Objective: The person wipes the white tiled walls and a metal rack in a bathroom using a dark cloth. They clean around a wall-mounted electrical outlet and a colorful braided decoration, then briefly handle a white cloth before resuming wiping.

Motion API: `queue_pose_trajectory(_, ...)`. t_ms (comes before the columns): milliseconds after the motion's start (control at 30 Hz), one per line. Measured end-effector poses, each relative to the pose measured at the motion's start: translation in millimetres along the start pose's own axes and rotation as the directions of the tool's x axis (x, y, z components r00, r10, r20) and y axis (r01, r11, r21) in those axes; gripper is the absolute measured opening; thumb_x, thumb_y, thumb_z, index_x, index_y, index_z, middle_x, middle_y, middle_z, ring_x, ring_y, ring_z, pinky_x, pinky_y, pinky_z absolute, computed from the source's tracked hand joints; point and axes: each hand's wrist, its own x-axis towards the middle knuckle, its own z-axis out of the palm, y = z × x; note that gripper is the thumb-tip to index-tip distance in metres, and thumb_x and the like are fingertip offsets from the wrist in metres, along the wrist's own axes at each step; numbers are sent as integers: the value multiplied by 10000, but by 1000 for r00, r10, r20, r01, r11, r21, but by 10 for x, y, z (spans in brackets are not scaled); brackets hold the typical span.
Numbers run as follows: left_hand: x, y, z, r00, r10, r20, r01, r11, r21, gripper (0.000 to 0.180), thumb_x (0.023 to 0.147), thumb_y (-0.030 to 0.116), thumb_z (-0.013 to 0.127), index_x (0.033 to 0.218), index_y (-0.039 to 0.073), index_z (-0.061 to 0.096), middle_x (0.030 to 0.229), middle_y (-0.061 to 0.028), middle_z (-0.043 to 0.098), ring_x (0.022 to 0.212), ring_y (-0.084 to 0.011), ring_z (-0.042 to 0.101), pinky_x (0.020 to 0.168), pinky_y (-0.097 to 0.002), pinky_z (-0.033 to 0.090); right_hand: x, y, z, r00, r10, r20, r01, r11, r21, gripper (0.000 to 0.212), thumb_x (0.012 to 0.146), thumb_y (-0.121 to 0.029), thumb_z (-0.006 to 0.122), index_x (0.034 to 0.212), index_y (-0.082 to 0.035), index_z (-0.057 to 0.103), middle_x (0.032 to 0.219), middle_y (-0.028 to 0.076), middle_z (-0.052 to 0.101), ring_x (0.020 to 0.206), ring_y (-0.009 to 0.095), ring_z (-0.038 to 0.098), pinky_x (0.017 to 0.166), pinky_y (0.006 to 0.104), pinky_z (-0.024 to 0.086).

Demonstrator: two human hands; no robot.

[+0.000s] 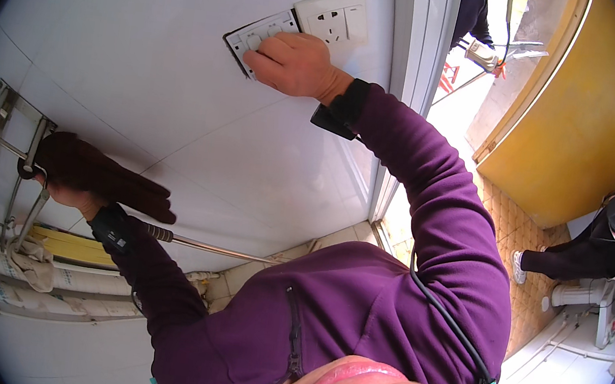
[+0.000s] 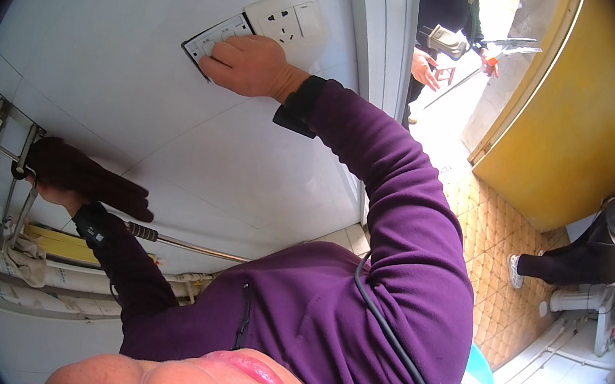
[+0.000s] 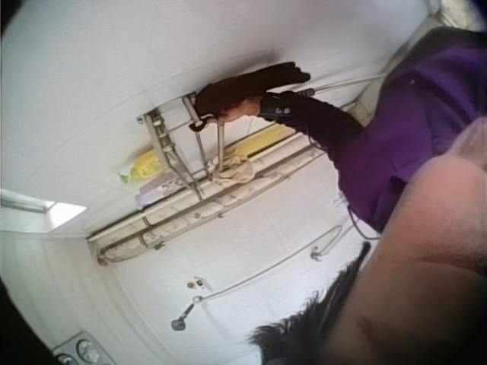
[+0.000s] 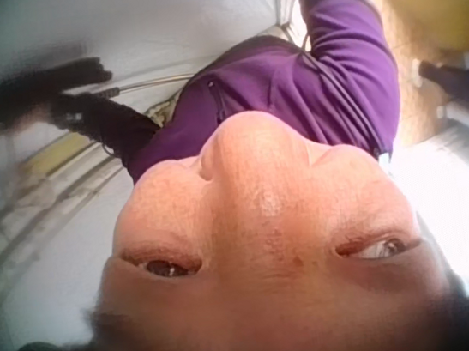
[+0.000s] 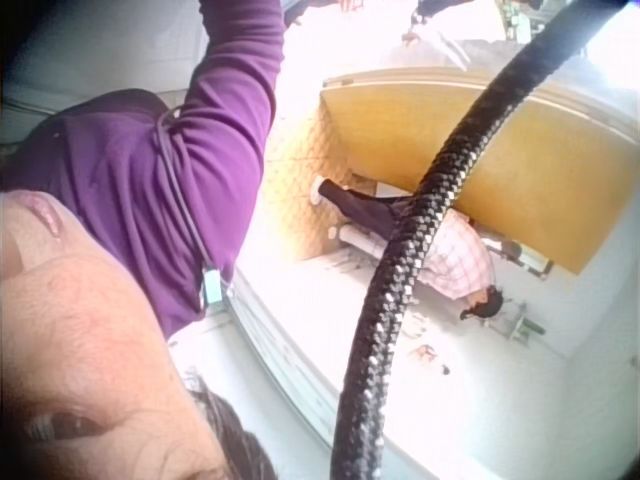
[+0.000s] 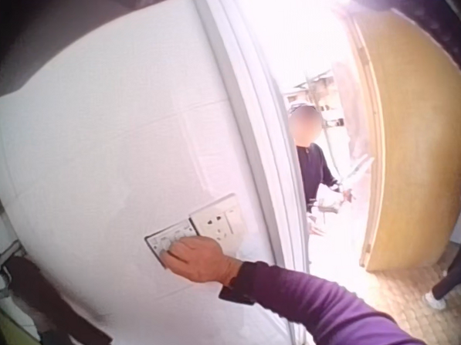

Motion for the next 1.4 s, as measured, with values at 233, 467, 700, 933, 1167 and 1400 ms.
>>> queue_pose_trajectory(233,-71,-150,86,805,495,-327,-279,803,526,527,879,456,406,1226,69,491,1215,-138,517,1102,-292,505,942,-425,401,13,-6,24,1000,22,-18,-21,1000,21,135,636,-109,605,751,-144,543,639,-14,393,516,115,456,407,243,369)
queue_pose_trajectory(467,253,404,32,899,413,-148,-192,675,712,551,925,451,317,1217,11,472,1140,-112,538,1039,-220,517,911,-350,411,27,-22,25,998,49,-42,-48,998,37,114,651,-112,598,724,-152,520,617,-16,359,506,105,449,398,237,362)
queue_pose_trajectory(700,290,583,145,993,119,-9,-61,571,819,503,943,407,288,1170,7,492,1038,-122,568,929,-206,538,813,-325,432,30,-24,14,996,27,-89,-27,1000,-4,120,650,-110,608,745,-144,542,637,-18,377,500,103,438,398,237,358)
queue_pose_trajectory(933,285,675,71,914,293,-281,93,523,848,453,930,384,373,1186,29,493,1075,-130,572,964,-224,556,820,-347,467,26,-8,-4,1000,-10,-29,10,1000,-13,128,655,-129,611,765,-146,548,644,-18,387,508,108,441,404,239,359)
queue_pose_trajectory(1167,249,524,-311,979,172,-105,-91,842,532,475,883,447,435,1160,69,515,1067,-91,554,1000,-215,516,895,-373,391,1,2,5,999,-9,-33,8,1000,-30,128,663,-152,608,770,-162,539,646,-20,387,524,111,454,414,239,371)
queue_pose_trajectory(1400,162,97,137,925,235,-298,-95,903,418,543,850,526,444,1188,107,514,1070,-91,559,942,-240,524,850,-383,405,-1,6,-7,1000,6,-7,-6,1000,-27,138,657,-160,616,775,-164,545,655,-20,393,529,113,461,417,243,379)
